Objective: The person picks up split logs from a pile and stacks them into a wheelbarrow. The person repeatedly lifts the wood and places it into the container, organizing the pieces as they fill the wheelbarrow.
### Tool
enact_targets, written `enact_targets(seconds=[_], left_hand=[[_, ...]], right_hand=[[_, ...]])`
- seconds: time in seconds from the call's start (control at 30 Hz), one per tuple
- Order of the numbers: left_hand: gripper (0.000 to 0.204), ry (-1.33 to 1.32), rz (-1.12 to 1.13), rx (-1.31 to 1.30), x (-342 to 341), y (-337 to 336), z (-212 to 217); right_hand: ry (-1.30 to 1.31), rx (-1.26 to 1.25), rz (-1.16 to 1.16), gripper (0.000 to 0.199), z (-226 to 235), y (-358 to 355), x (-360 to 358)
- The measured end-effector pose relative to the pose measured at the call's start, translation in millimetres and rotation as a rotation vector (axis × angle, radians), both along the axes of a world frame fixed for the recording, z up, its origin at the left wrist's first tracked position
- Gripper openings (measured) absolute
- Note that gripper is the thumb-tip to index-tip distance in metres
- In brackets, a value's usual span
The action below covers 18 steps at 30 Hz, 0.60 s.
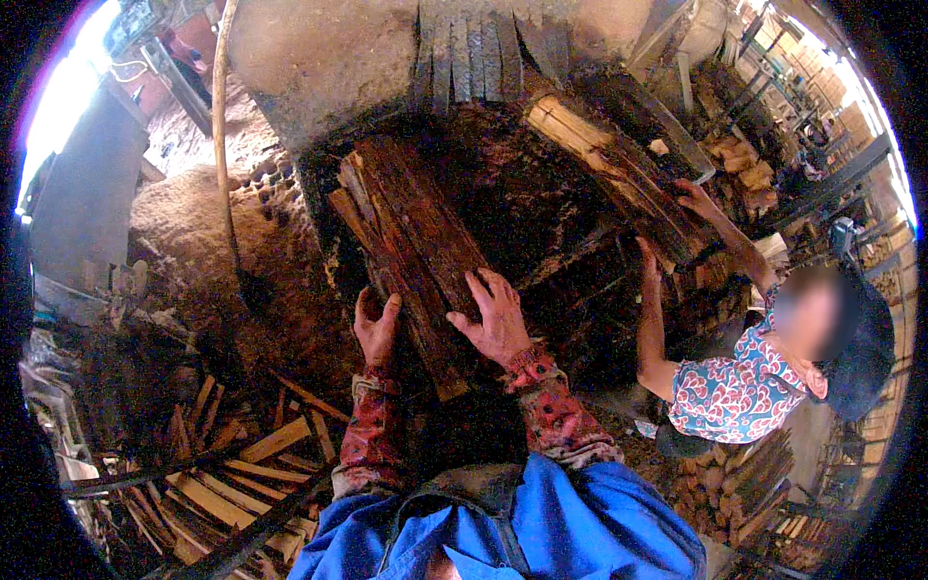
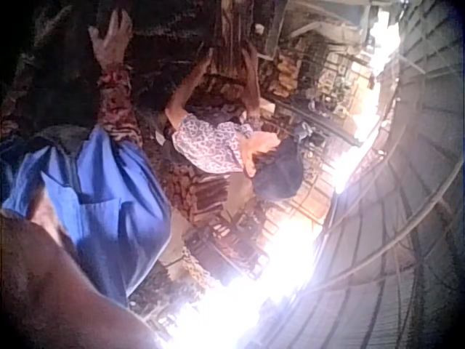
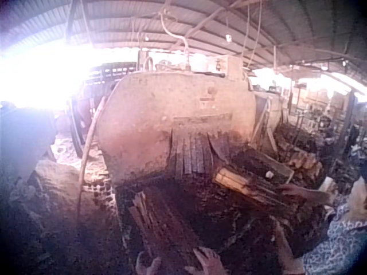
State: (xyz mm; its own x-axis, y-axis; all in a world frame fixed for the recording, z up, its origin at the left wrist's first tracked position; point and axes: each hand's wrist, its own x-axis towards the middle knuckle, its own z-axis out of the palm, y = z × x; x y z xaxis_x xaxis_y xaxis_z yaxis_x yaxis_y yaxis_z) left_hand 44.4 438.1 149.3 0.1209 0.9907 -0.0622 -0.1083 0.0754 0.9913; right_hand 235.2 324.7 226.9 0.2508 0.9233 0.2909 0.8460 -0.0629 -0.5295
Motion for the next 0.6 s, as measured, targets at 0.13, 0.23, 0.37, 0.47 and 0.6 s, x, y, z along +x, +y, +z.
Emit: enact_targets(seconds=[0.13,0.23,0.37,0.47,0.6], left_hand=[[0.087,0.054,0.004,0.018,1.7,3.1,3.2],[0.084,0.06,0.004,0.013,-1.2,5.7,-2.1],[0.082,-0.075,-0.038,0.001,4.4,5.7,6.3],[0.082,-0.033,-0.026,0.022,6.1,11.6,-3.8],[0.084,-0.023,-0.005,0.015,4.4,9.7,-8.9]], right_hand=[[0.016,0.007,0.0,0.069,5.3,3.0,1.1],[0.007,0.003,-0.007,0.069,8.2,3.1,-2.4],[0.036,0.001,-0.017,0.07,3.2,5.2,3.1],[0.061,-0.05,0.009,0.071,8.9,7.2,6.9],[-0.018,0.021,0.006,0.069,12.9,3.9,1.9]])
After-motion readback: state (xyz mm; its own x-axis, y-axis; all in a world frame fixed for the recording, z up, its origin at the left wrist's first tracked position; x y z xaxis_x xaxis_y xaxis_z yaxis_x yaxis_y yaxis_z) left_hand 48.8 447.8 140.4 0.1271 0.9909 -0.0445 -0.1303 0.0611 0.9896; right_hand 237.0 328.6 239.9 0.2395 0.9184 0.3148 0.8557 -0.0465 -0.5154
